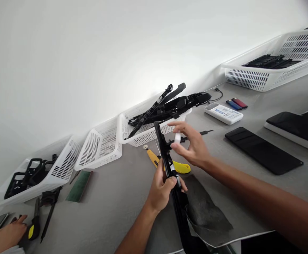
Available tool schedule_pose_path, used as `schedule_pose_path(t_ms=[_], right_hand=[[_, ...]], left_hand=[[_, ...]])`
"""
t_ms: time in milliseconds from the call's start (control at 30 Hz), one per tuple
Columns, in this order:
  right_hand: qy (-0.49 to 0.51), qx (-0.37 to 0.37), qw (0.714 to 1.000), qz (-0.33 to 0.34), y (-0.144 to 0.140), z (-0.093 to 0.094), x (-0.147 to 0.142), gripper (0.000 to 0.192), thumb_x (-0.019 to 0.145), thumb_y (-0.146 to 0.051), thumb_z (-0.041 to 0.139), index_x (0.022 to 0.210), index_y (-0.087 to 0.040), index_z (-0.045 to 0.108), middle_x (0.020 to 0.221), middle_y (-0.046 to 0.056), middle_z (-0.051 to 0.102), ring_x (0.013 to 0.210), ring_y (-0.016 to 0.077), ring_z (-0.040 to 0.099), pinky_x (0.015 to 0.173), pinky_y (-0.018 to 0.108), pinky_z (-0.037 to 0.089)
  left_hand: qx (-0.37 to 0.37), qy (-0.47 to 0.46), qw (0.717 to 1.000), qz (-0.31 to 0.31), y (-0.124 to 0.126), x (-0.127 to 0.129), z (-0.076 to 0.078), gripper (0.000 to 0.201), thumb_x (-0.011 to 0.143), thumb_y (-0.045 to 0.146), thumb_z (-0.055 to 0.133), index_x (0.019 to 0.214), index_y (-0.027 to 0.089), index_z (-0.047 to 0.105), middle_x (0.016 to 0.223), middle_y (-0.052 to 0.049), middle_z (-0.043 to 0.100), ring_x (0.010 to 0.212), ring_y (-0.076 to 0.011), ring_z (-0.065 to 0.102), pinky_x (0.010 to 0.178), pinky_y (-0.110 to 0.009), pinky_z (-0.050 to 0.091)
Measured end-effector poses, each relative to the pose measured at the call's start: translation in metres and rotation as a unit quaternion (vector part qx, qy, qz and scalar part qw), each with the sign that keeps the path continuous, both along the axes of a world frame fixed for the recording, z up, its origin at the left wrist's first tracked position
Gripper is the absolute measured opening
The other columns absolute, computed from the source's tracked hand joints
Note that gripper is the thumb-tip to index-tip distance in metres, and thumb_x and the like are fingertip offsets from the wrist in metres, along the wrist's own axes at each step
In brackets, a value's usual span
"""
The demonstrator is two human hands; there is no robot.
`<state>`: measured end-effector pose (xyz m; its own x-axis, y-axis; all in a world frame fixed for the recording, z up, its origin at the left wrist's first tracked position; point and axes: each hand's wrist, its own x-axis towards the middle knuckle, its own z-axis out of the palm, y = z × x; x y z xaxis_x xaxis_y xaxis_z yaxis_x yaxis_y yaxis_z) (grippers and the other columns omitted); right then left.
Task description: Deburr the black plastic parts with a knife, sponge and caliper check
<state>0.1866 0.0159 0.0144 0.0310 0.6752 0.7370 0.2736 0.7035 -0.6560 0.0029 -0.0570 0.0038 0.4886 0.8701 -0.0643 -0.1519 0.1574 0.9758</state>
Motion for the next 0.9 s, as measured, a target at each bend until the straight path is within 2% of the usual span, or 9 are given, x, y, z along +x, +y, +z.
schedule_pose_path(t_ms=[133, 267, 333, 467, 600, 667, 800, 833, 900], right_hand=[[0.107, 0.012, 0.994, 0.002, -0.013, 0.009, -0.009, 0.03, 0.098, -0.053, 0.061, 0.104, -0.029, 0.044, 0.141, 0.015, 0.065, 0.134, 0.0356, 0.061, 0.103, 0.055, 0.056], [-0.019, 0.048, 0.998, 0.024, -0.014, 0.006, -0.013, 0.035, 0.093, -0.05, 0.068, 0.098, -0.028, 0.04, 0.143, 0.017, 0.063, 0.145, 0.0395, 0.052, 0.112, 0.061, 0.049], [-0.091, 0.051, 0.994, 0.021, -0.009, 0.002, -0.01, 0.037, 0.091, -0.045, 0.072, 0.094, -0.028, 0.04, 0.143, 0.018, 0.063, 0.142, 0.0403, 0.053, 0.11, 0.062, 0.05], [-0.121, 0.041, 0.992, -0.019, -0.007, 0.0, -0.009, 0.036, 0.09, -0.042, 0.075, 0.095, -0.027, 0.043, 0.144, 0.019, 0.062, 0.125, 0.0361, 0.062, 0.099, 0.056, 0.056], [-0.165, 0.094, 0.981, 0.025, -0.011, 0.002, -0.013, 0.035, 0.089, -0.043, 0.077, 0.095, -0.027, 0.047, 0.142, 0.016, 0.066, 0.132, 0.0369, 0.059, 0.105, 0.057, 0.053], [-0.17, 0.095, 0.981, 0.016, -0.009, 0.002, -0.011, 0.034, 0.09, -0.044, 0.077, 0.095, -0.027, 0.048, 0.142, 0.015, 0.066, 0.134, 0.0377, 0.057, 0.107, 0.059, 0.052], [-0.124, 0.06, 0.988, -0.073, -0.005, 0.001, -0.007, 0.03, 0.092, -0.041, 0.076, 0.098, -0.027, 0.05, 0.142, 0.018, 0.064, 0.125, 0.0376, 0.061, 0.102, 0.059, 0.054], [-0.125, 0.059, 0.988, -0.075, -0.006, 0.001, -0.008, 0.029, 0.092, -0.041, 0.076, 0.099, -0.027, 0.051, 0.142, 0.018, 0.064, 0.124, 0.0374, 0.062, 0.101, 0.058, 0.054], [-0.143, 0.069, 0.987, -0.039, -0.012, 0.001, -0.014, 0.029, 0.092, -0.043, 0.075, 0.102, -0.026, 0.053, 0.143, 0.017, 0.064, 0.127, 0.0372, 0.061, 0.103, 0.058, 0.054]], left_hand=[[-0.007, -0.007, 1.0, 0.006, 0.001, 0.001, 0.0, 0.048, 0.093, 0.039, 0.068, 0.133, 0.021, 0.047, 0.074, 0.0, 0.076, 0.059, -0.0163, 0.066, 0.063, -0.029, 0.054], [-0.024, -0.035, 0.999, -0.025, 0.001, 0.001, -0.004, 0.036, 0.091, 0.038, 0.068, 0.118, 0.02, 0.051, 0.071, -0.001, 0.076, 0.055, -0.0159, 0.065, 0.06, -0.028, 0.053], [-0.033, -0.047, 0.998, -0.025, 0.001, -0.001, -0.004, 0.036, 0.092, 0.04, 0.066, 0.117, 0.02, 0.051, 0.071, -0.001, 0.076, 0.052, -0.0155, 0.064, 0.057, -0.027, 0.051], [-0.027, -0.035, 0.999, 0.014, 0.001, -0.001, -0.003, 0.042, 0.094, 0.042, 0.064, 0.127, 0.019, 0.049, 0.07, 0.0, 0.075, 0.05, -0.0154, 0.062, 0.053, -0.026, 0.049], [0.022, -0.01, 0.997, 0.076, -0.001, 0.003, -0.003, 0.025, 0.094, 0.041, 0.066, 0.098, 0.021, 0.052, 0.067, 0.001, 0.071, 0.054, -0.0143, 0.062, 0.059, -0.027, 0.051], [0.042, 0.011, 0.994, 0.103, -0.003, 0.005, -0.002, 0.026, 0.096, 0.041, 0.067, 0.102, 0.02, 0.054, 0.067, 0.001, 0.07, 0.057, -0.0141, 0.061, 0.061, -0.027, 0.05], [0.055, 0.028, 0.991, 0.118, -0.003, 0.007, 0.0, 0.054, 0.097, 0.041, 0.068, 0.141, 0.018, 0.048, 0.068, 0.003, 0.07, 0.058, -0.0144, 0.06, 0.061, -0.026, 0.05], [0.058, 0.03, 0.991, 0.121, -0.003, 0.007, 0.0, 0.053, 0.097, 0.042, 0.068, 0.14, 0.018, 0.051, 0.067, 0.003, 0.069, 0.058, -0.0146, 0.06, 0.061, -0.027, 0.05], [0.074, 0.048, 0.989, 0.122, -0.002, 0.006, -0.001, 0.032, 0.097, 0.044, 0.068, 0.114, 0.017, 0.066, 0.065, 0.0, 0.068, 0.059, -0.0157, 0.061, 0.063, -0.029, 0.051]])
